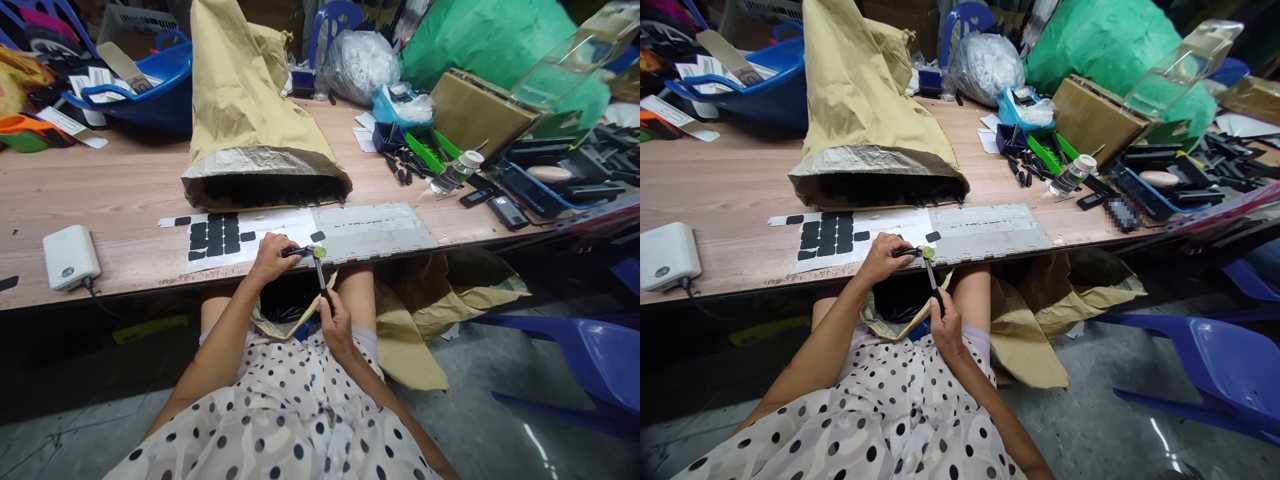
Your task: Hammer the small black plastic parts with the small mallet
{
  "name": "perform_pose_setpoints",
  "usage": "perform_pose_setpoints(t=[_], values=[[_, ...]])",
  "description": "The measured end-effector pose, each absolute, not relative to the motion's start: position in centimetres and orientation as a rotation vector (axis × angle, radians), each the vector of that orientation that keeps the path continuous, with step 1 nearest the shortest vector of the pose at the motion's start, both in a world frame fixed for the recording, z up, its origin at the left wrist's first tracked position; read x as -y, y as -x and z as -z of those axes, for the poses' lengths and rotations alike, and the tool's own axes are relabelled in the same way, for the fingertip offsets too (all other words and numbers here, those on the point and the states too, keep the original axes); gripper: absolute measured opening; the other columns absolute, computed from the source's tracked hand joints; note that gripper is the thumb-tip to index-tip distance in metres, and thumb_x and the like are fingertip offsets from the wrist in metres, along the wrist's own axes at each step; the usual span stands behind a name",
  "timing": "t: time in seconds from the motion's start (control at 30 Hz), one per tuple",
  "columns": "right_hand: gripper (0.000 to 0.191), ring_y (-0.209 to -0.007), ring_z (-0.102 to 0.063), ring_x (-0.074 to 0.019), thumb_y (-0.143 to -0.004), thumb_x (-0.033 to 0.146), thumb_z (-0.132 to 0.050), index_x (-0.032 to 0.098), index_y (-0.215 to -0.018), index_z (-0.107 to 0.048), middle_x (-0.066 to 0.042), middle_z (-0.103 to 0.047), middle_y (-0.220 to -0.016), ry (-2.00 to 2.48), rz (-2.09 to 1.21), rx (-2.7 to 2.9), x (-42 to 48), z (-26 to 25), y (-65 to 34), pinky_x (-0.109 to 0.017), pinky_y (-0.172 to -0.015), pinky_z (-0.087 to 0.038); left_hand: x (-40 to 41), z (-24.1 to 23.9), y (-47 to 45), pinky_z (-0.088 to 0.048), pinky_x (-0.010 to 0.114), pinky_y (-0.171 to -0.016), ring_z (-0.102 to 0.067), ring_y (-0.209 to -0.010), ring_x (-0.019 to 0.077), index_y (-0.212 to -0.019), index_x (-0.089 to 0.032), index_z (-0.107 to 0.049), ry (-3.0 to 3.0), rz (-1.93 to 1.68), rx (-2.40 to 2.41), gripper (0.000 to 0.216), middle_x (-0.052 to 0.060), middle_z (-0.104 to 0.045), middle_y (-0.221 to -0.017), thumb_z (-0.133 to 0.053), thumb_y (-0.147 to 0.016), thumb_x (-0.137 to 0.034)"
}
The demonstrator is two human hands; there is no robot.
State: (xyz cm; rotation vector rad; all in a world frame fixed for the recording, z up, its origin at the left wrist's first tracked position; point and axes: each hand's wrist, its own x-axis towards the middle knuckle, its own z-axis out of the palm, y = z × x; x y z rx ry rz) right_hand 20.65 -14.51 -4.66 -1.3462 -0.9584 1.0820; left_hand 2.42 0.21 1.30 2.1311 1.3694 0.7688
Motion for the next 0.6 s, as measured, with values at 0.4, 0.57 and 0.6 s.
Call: perform_pose_setpoints(t=[0.4,0.57,0.6], values=[[0.032,-0.111,-0.070,-0.0289,-0.090,0.033,-0.064,0.026,-0.119,-0.073,-0.009,-0.075,-0.117,1.399,-0.711,1.247,14.14,4.94,-20.09,-0.047,-0.100,-0.056,-0.57,-0.84,-2.29,-0.044,0.041,-0.091,-0.057,-0.090,0.0229,-0.089,-0.027,-0.079,-2.149,-0.764,-1.330,0.014,0.003,-0.072,-0.085,-0.070,-0.079,-0.031],[0.031,-0.109,-0.071,-0.0279,-0.091,0.032,-0.064,0.025,-0.119,-0.073,-0.009,-0.076,-0.117,1.387,-0.637,1.220,14.21,4.70,-20.13,-0.045,-0.099,-0.057,-0.58,-0.82,-2.27,-0.044,0.042,-0.091,-0.057,-0.091,0.0238,-0.091,-0.028,-0.079,-2.149,-0.762,-1.327,0.015,0.003,-0.071,-0.085,-0.071,-0.078,-0.032],[0.031,-0.109,-0.071,-0.0277,-0.091,0.032,-0.063,0.025,-0.119,-0.073,-0.009,-0.075,-0.117,1.393,-0.635,1.222,14.21,4.66,-20.15,-0.045,-0.099,-0.057,-0.59,-0.86,-2.25,-0.044,0.042,-0.091,-0.057,-0.091,0.0239,-0.091,-0.028,-0.079,-2.146,-0.760,-1.327,0.015,0.003,-0.071,-0.085,-0.072,-0.078,-0.032]])
